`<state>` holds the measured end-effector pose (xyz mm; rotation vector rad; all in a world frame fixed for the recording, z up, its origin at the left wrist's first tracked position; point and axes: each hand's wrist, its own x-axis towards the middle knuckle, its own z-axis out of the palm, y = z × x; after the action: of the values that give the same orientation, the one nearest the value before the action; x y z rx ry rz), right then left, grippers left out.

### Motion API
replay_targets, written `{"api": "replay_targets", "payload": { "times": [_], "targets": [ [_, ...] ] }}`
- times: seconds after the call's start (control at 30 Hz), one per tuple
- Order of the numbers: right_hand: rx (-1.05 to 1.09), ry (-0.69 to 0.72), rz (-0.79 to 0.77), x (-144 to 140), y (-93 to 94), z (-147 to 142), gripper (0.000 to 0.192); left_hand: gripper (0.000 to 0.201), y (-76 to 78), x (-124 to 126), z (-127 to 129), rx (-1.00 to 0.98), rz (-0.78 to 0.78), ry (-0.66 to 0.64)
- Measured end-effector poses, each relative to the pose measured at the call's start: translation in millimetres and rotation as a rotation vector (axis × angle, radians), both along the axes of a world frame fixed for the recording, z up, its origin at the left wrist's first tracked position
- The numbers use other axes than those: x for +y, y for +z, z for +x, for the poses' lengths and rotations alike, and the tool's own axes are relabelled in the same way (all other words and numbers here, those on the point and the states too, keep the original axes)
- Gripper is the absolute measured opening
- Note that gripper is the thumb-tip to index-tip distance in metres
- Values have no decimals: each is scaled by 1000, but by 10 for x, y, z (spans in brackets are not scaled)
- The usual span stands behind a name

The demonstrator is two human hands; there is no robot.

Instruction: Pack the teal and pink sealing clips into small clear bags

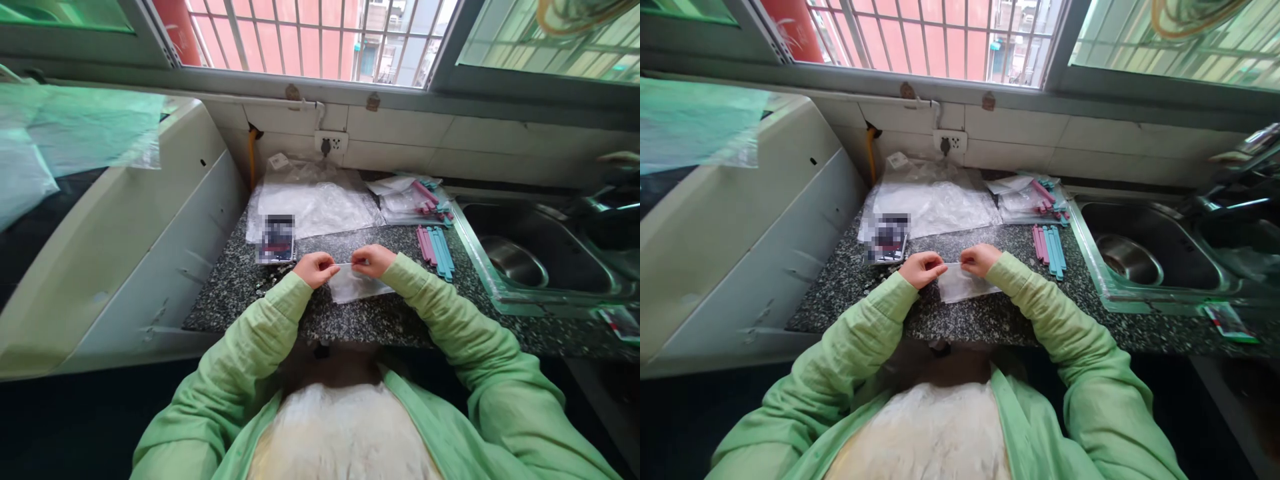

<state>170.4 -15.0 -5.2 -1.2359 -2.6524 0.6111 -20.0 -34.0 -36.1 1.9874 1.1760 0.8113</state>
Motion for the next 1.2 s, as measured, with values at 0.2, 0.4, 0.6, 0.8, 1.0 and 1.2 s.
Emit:
{"api": "replay_targets", "payload": {
  "times": [0.2, 0.4, 0.6, 0.8, 1.0, 1.2],
  "targets": [
    [-59, 0, 30, -79, 31, -61, 13, 28, 22, 3, 18, 108, 60, -53],
    [-51, 9, 13, -79, 41, -71, 12, 28, 21, 18, -1, 125, 126, -124],
    [-34, 3, 4, -59, 17, -62, 13, 29, 51, 7, -33, 72, 79, -135],
    [-24, 13, 4, -41, 29, -43, 13, 34, 23, 8, -36, -23, -35, -110],
    [-17, 31, 31, -31, 55, 20, 14, 39, 52, 2, -47, -82, -125, -145],
    [-108, 39, 53, -81, 99, -40, 13, 36, 90, 7, -11, -24, -175, -190]
  ]
}}
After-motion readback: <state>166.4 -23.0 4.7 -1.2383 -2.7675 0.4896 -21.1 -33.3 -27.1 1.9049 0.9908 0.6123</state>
